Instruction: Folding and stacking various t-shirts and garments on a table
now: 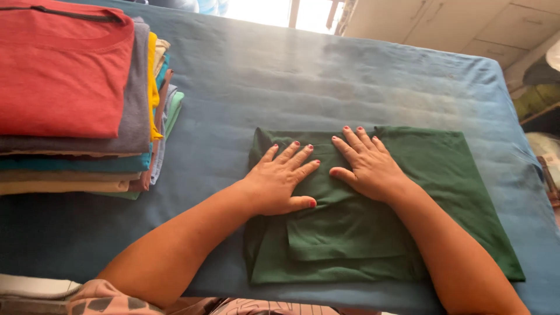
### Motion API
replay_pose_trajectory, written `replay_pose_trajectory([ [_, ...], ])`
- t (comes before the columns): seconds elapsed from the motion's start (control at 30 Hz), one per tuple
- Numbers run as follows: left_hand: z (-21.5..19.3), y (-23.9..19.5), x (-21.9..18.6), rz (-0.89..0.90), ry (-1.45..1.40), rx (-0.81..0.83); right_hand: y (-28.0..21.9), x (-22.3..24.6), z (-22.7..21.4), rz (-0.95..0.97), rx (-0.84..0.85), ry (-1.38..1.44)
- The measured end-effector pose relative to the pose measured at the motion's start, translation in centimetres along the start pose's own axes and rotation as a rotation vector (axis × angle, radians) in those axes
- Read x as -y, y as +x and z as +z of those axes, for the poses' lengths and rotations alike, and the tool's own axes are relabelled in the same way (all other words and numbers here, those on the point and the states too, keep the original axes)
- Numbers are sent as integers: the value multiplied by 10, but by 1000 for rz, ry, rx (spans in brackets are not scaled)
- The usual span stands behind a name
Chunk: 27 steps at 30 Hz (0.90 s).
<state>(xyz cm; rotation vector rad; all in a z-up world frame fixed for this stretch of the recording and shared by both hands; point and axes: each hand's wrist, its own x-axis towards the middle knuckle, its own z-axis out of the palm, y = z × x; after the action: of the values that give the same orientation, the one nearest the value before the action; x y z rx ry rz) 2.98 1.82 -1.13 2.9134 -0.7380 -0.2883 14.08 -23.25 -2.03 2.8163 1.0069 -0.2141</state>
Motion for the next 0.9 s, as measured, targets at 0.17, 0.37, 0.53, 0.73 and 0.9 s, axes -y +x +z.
replay_pose_trajectory([
  [0.17, -10, -6, -20, 44, -62, -437, -8, 9, -2, -79, -265, 136],
  [0.37, -13, -5, -25, 55, 23, 57, -27, 30, 21, -208, -191, 464],
  [0.53, -2, -17, -42, 162, -61, -350, -81, 2, 1, -96, -433, 366],
  [0.73, 15, -10, -51, 289, -121, -123, -92, -74, 29, 290, -204, 337],
  [0.9, -13, 5, -76, 174, -215, -25, -105, -94, 31, 336, 9, 453],
])
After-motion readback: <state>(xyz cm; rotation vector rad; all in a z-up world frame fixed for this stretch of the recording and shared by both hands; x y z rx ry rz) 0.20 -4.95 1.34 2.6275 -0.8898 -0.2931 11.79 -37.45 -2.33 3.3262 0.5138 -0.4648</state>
